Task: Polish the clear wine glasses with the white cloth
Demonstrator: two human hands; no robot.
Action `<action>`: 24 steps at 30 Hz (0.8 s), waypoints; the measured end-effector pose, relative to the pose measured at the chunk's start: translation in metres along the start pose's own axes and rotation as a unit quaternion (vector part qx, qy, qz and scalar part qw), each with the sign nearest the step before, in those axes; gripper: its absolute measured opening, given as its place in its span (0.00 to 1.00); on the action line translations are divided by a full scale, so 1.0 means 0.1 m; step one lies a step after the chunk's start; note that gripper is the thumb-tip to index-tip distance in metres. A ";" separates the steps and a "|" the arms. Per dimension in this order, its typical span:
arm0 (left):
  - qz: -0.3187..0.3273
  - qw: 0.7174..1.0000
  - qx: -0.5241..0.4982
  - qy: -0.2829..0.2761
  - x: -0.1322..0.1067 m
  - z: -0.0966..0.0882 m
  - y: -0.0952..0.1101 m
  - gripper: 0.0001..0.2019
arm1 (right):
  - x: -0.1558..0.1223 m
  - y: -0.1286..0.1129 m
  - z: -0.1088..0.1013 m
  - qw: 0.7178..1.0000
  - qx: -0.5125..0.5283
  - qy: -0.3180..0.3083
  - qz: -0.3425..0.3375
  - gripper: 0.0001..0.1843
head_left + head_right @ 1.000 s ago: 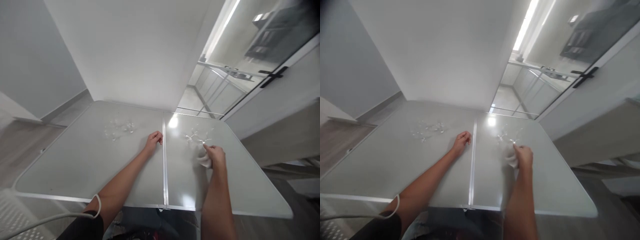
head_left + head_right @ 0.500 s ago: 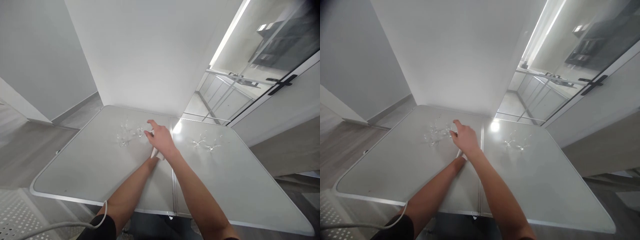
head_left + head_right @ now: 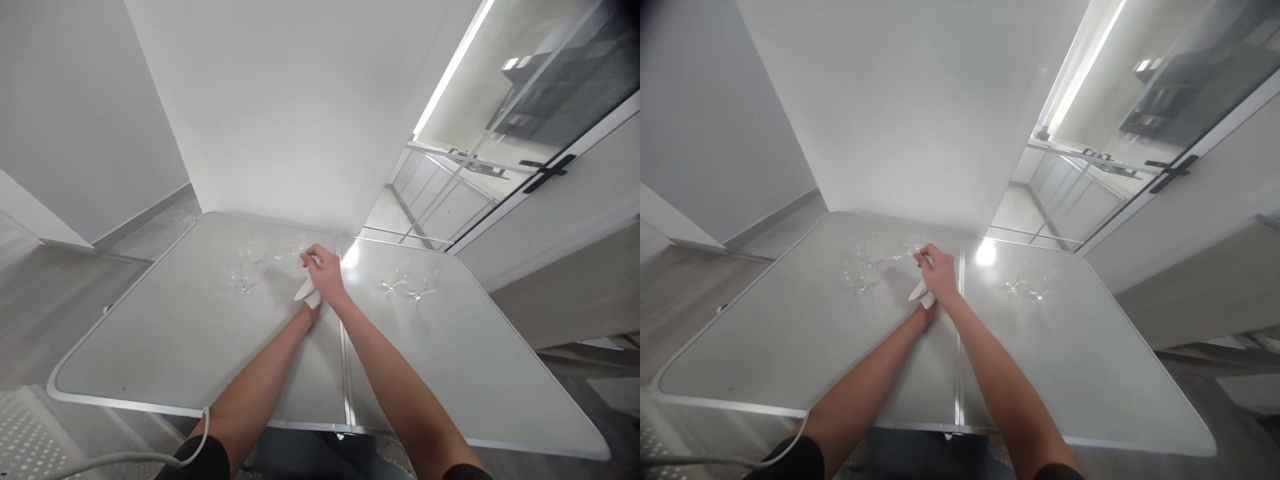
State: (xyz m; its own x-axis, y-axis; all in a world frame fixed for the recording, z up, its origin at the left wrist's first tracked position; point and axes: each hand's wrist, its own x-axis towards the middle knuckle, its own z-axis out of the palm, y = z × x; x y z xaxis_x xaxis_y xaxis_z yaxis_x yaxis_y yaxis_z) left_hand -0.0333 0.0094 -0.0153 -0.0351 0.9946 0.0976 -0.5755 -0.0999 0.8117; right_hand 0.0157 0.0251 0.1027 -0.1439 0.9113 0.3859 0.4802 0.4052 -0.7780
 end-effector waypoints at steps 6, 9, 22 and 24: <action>-0.186 0.968 -0.110 -0.126 0.16 0.11 0.09 0.36 | -0.33 0.47 -0.85 0.973 0.210 -0.056 0.078 0.15; -0.296 0.902 -0.108 -0.295 0.09 0.08 0.15 0.47 | -0.48 0.63 -1.13 0.968 0.212 -0.111 0.078 0.15; -0.115 0.984 0.038 -0.134 -0.01 0.28 0.18 0.19 | -0.67 0.86 -0.90 0.885 0.456 0.056 0.074 0.28; -0.097 0.986 0.072 -0.114 0.01 0.25 0.13 0.23 | -0.67 0.90 -0.87 0.899 0.426 0.057 0.080 0.30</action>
State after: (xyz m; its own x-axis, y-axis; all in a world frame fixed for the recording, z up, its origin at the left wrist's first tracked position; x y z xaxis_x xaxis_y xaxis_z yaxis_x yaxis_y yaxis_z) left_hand -0.0199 0.0088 0.0098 0.2589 0.9648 0.0459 -0.4311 0.0729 0.8993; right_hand 0.1439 -0.0058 0.0501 -0.0196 0.9690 0.2461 -0.3579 0.2230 -0.9067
